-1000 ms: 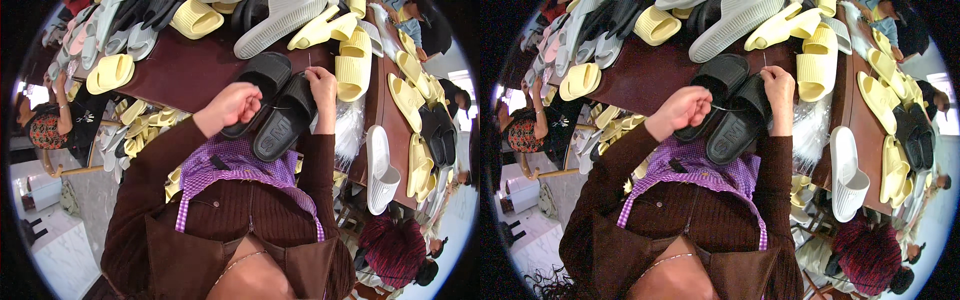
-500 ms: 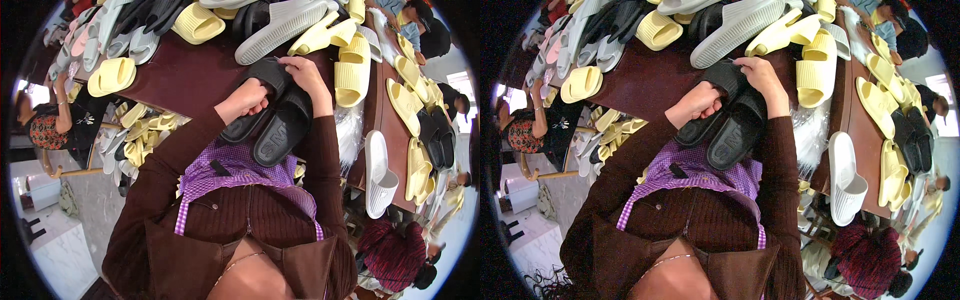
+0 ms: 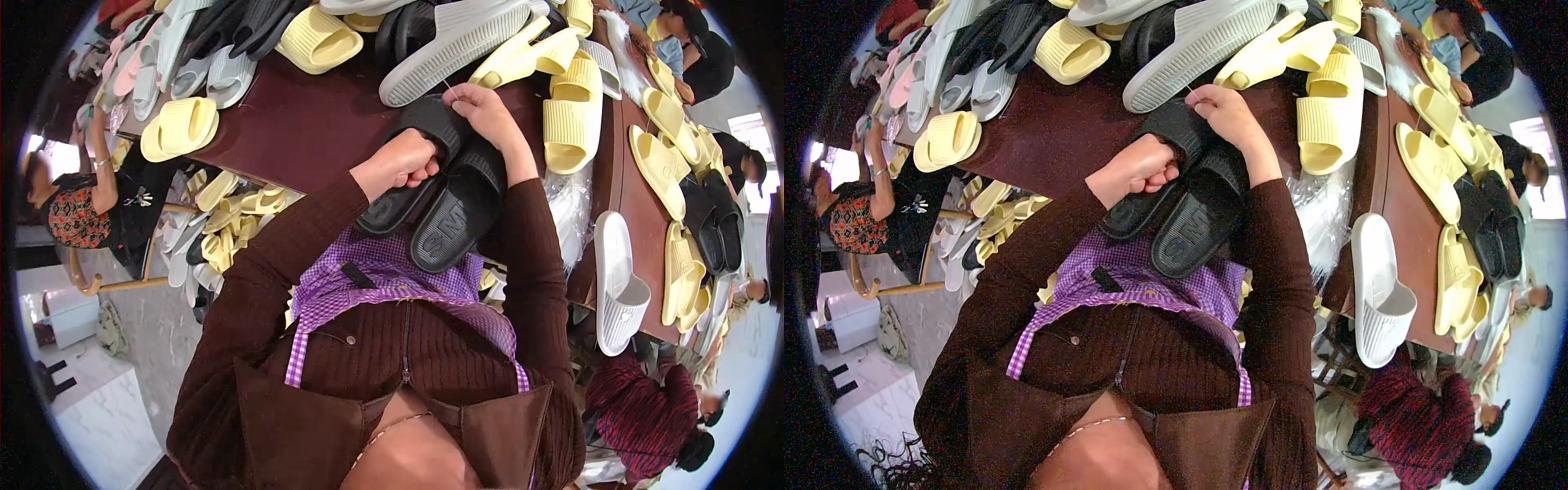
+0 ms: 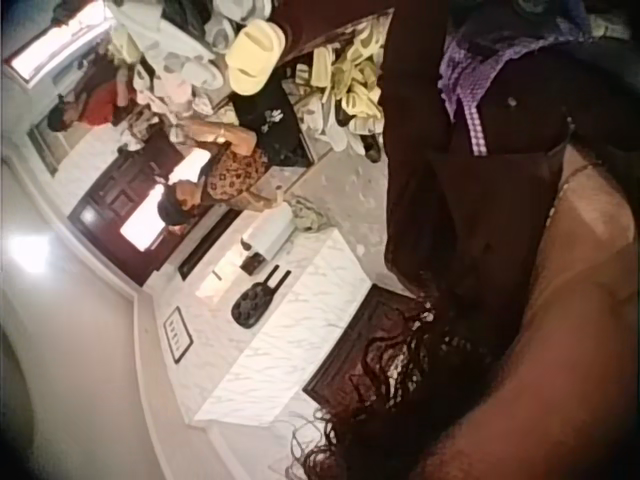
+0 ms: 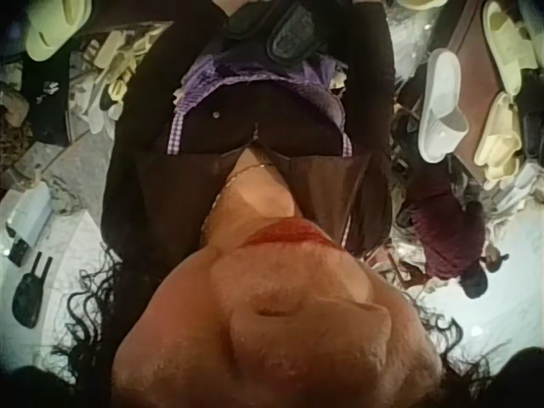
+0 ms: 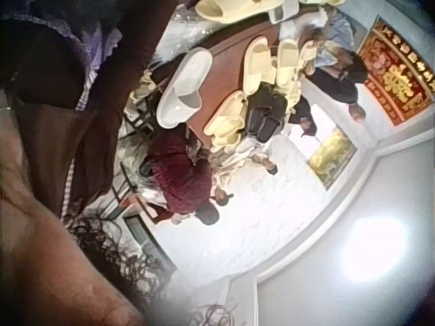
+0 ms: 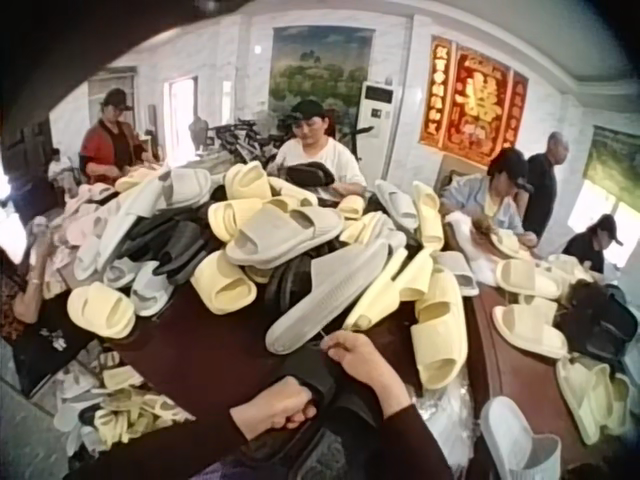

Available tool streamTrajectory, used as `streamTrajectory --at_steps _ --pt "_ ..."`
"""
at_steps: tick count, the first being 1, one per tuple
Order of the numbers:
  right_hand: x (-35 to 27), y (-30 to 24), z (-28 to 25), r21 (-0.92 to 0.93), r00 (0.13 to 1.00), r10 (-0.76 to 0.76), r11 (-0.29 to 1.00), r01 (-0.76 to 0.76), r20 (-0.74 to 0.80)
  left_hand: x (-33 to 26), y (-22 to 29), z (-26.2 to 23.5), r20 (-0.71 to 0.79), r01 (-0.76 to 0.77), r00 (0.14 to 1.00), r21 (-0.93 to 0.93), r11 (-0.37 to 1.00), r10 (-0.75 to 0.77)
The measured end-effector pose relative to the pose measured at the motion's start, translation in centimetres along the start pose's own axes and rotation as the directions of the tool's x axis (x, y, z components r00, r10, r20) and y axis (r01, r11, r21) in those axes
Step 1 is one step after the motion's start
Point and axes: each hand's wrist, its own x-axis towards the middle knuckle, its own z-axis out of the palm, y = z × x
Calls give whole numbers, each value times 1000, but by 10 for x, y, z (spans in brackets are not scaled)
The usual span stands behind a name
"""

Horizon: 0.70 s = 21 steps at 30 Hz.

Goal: The person pairs slippers together, fastens each pair using plastic ties by hand, and places them onto the table.

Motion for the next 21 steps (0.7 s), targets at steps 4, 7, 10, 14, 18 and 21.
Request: streamTrajectory --at_steps 4,7,10,14,18,21 --pt "0 -9 0 100 995 99 990 -98 3 0 -2 -1 10 -4 1000 11 1000 3" --pt "-7 -13 -1 141 973 226 966 -218 -40 -4 -1 0 18 -14 1000 -24 1000 15" --pt "-17 -6 -12 212 961 122 975 -69 -248 0 -10 -7 77 -34 997 39 999 31" --pt "-41 -11 -16 425 939 96 904 58 -332 -43 6 -19 244 -195 956 109 975 164" --pt "-54 -3 -14 523 921 80 840 144 -382 -56 46 -7 144 -524 851 158 837 506" --pt "-54 -3 -11 533 918 70 831 163 -390 -21 61 8 96 -702 709 190 687 698"
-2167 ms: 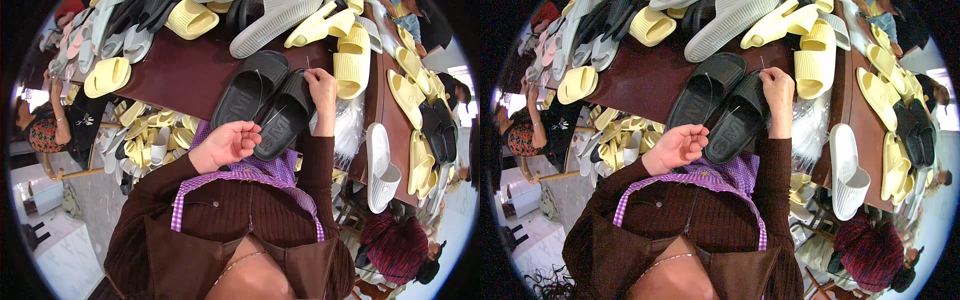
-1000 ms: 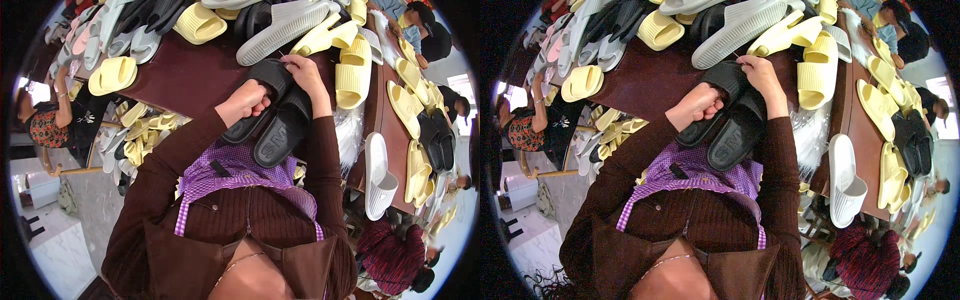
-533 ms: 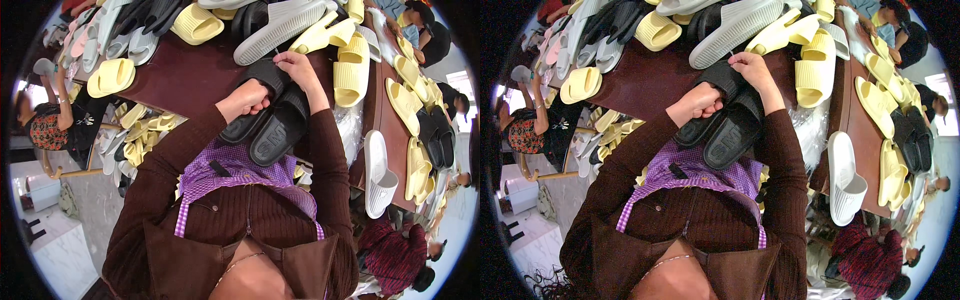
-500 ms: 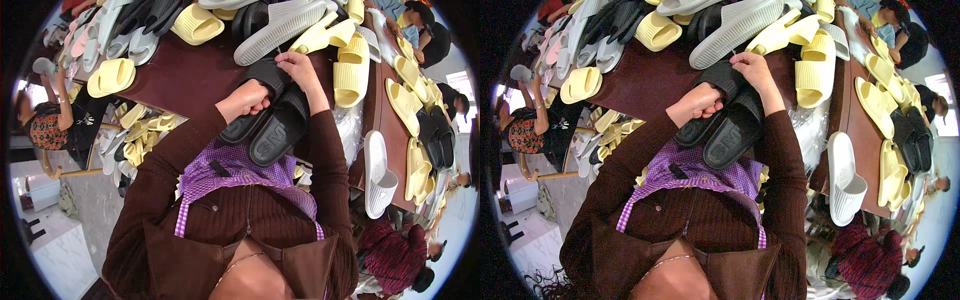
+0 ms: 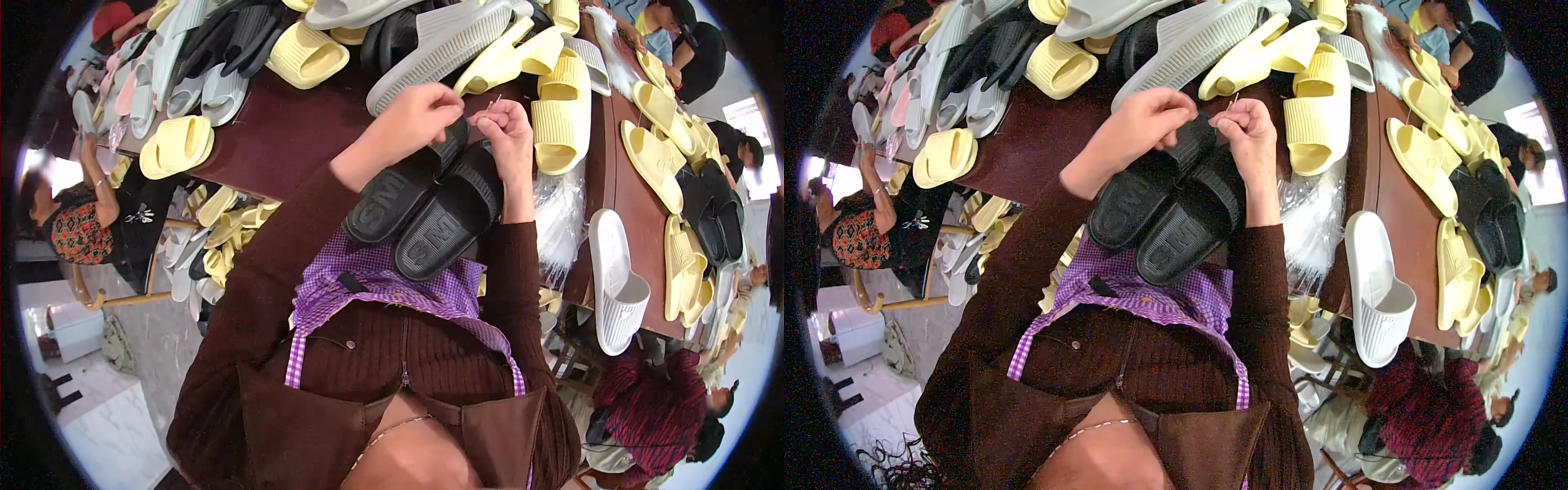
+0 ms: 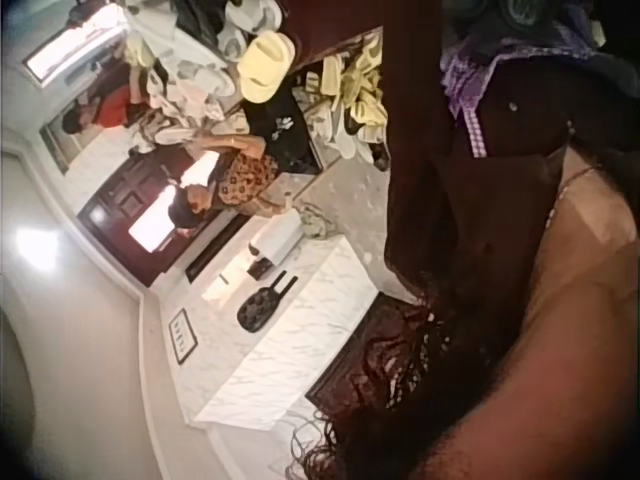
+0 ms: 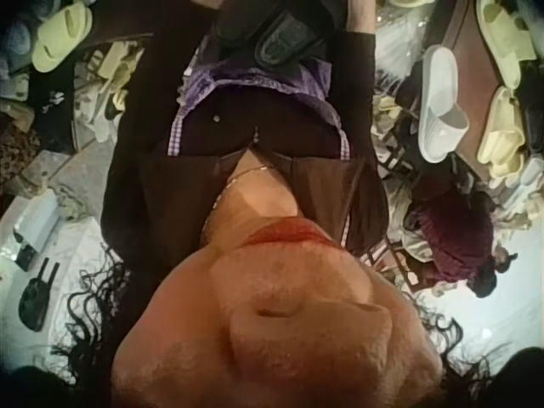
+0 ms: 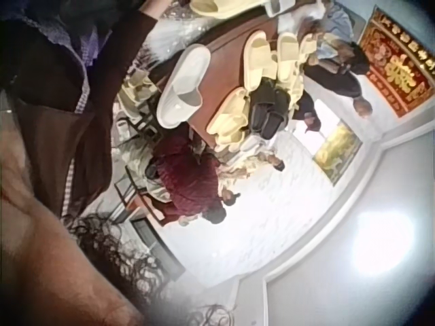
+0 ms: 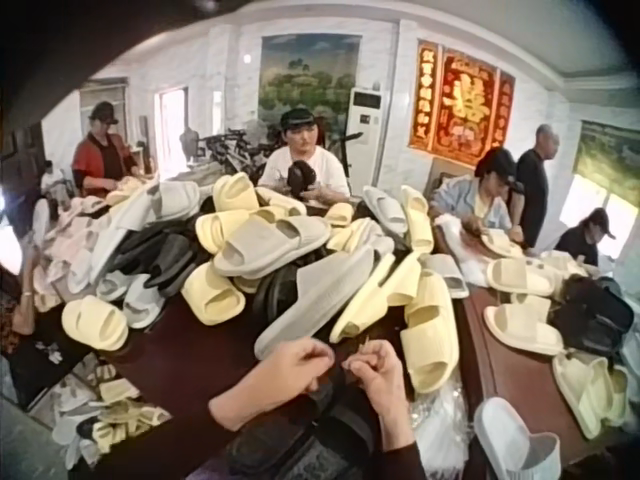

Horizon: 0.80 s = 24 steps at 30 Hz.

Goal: The person pairs slippers together, fastens each pair using plastic ties by hand, and places them onto the table.

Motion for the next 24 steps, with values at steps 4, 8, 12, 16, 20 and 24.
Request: streamTrajectory --at_steps 4,8,12,16,20,24 --pt "-2 4 -3 0 1000 -8 1000 8 -17 36 -16 20 72 145 986 83 986 -151" --pt "-5 7 -7 31 999 -11 999 12 -32 39 -29 34 113 191 977 -66 979 -183" --pt "-7 7 -7 16 999 -34 999 35 -40 42 -37 36 93 233 971 -145 962 -222" --pt "-10 -1 -5 -76 998 -25 997 20 -61 42 -39 38 45 209 978 -235 949 -205" --pt "-13 -7 -2 -149 994 -32 989 16 -105 37 -39 37 -11 166 983 -377 911 -184" --pt "-19 -16 4 -234 990 -75 971 46 -116 34 -37 37 -64 110 987 -418 902 -150"
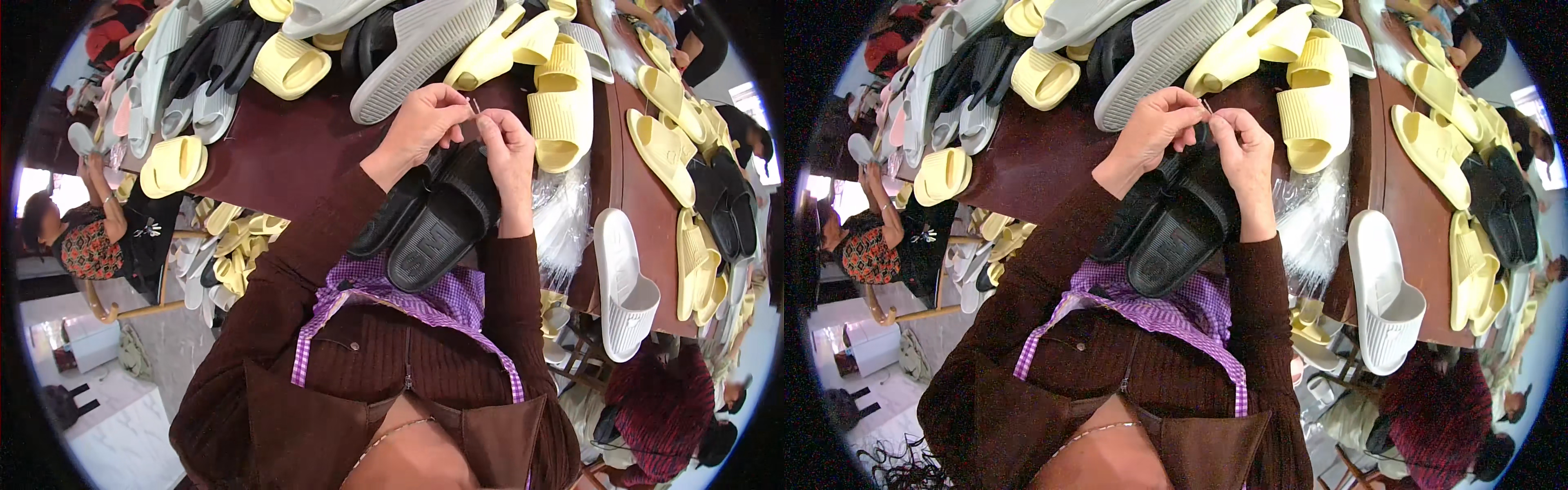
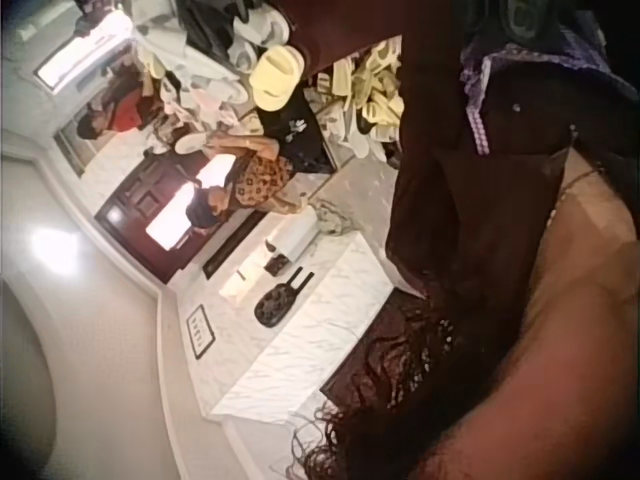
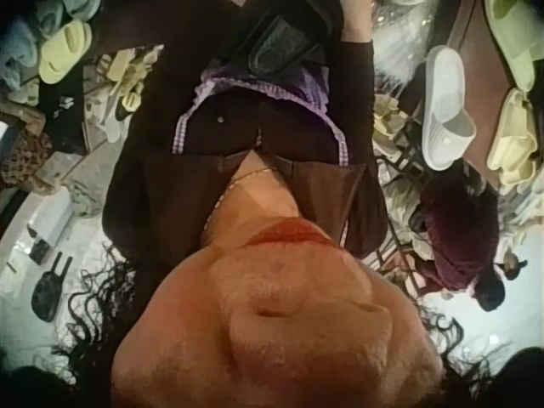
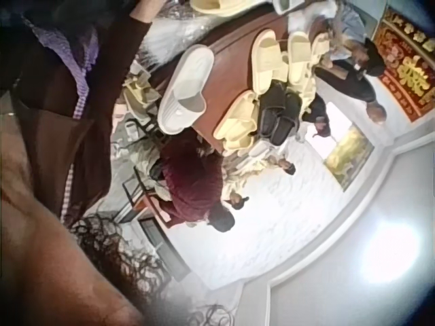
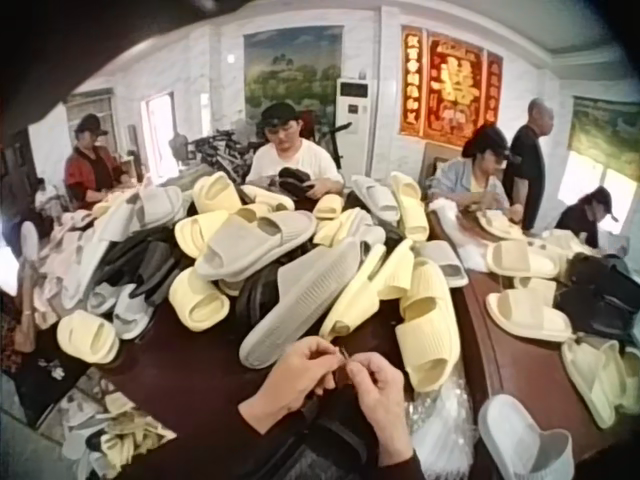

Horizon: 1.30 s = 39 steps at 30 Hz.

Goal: The person pairs slippers together, fastens each pair using plastic ties by hand, and places them onto the table.

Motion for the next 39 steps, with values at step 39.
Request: streamTrajectory --at_steps 39 --pt "-4 -4 5 -405 972 -229 894 192 -44 -13 -3 8 -137 -182 964 283 942 228"
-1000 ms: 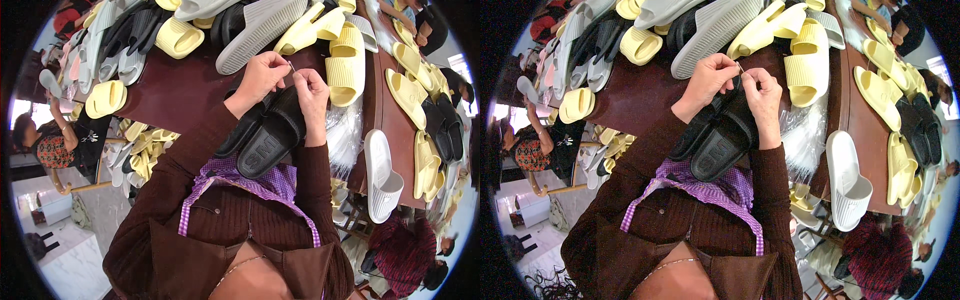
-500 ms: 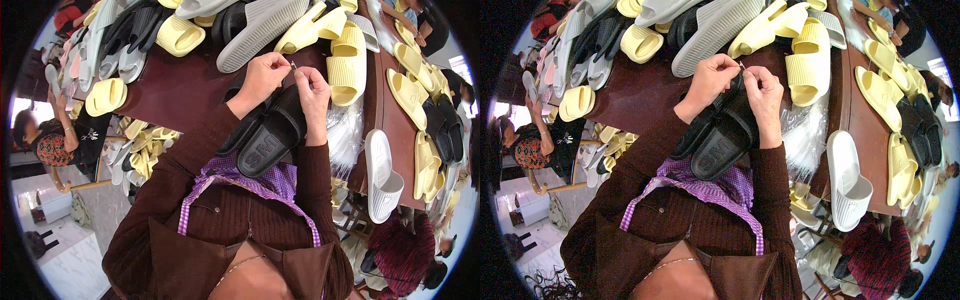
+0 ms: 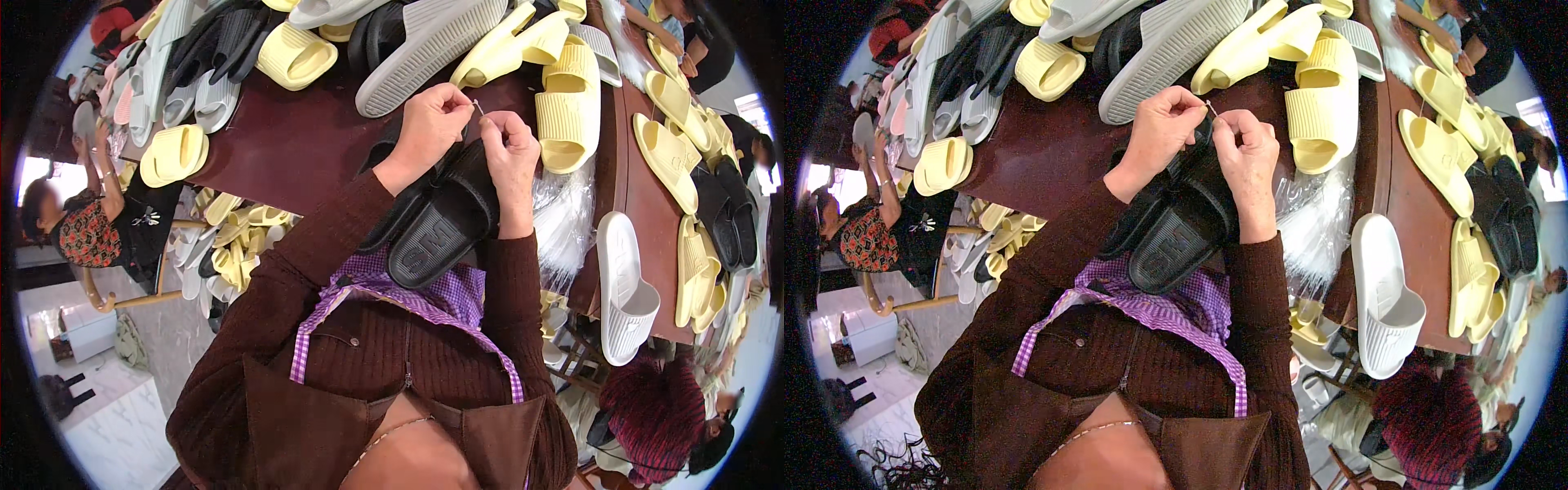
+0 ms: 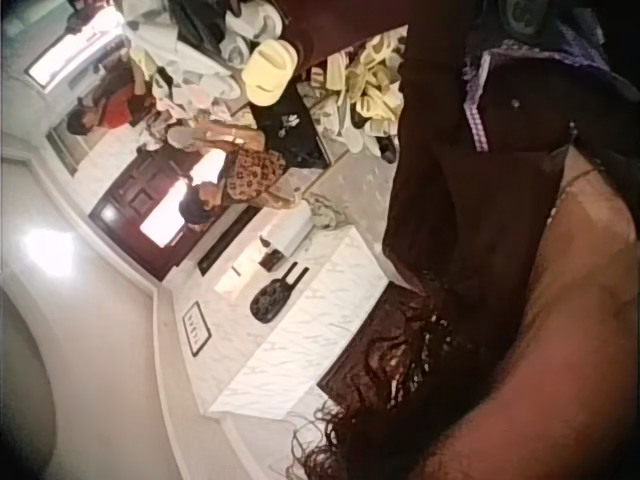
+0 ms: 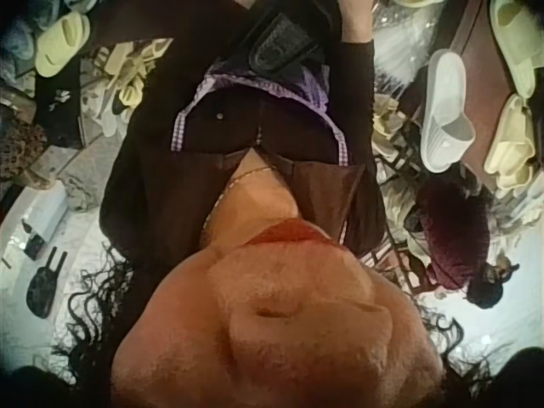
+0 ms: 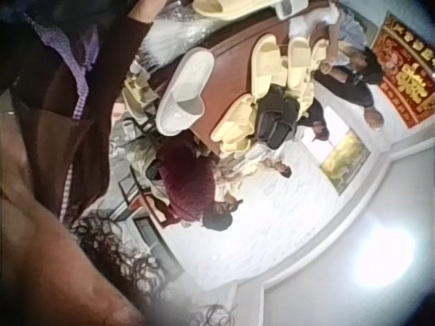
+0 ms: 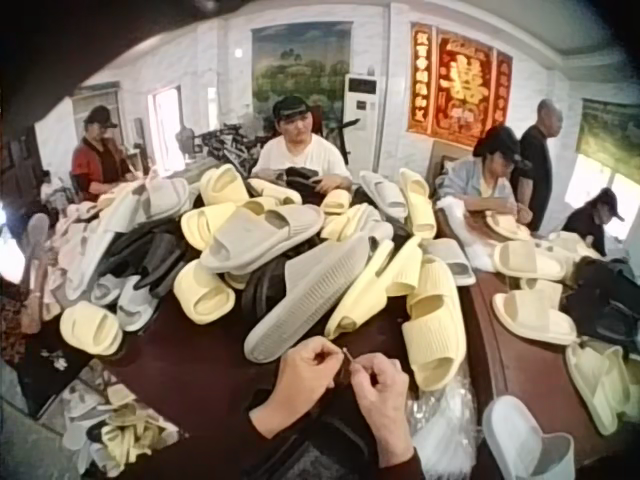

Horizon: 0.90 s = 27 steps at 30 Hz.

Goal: The person pairs slippers together, fastens each pair using plastic ties by hand, and places them onto the table.

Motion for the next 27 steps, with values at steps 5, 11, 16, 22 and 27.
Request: streamTrajectory --at_steps 5,11,16,22,27 --pt "-1 2 1 5 1000 18 1000 -18 -10 -1 -1 0 9 4 1000 -6 1000 -4" --pt "0 3 2 63 997 67 996 -65 -34 1 -2 0 6 14 1000 14 1000 -14" --pt "2 -3 2 40 998 58 998 -57 -31 1 -1 0 15 -5 1000 18 1000 5" --pt "1 -1 1 36 998 60 998 -59 -26 1 -12 -1 29 -63 998 107 992 60" --pt "-3 5 4 76 995 100 992 -98 -27 0 -22 0 33 -261 965 214 941 260"
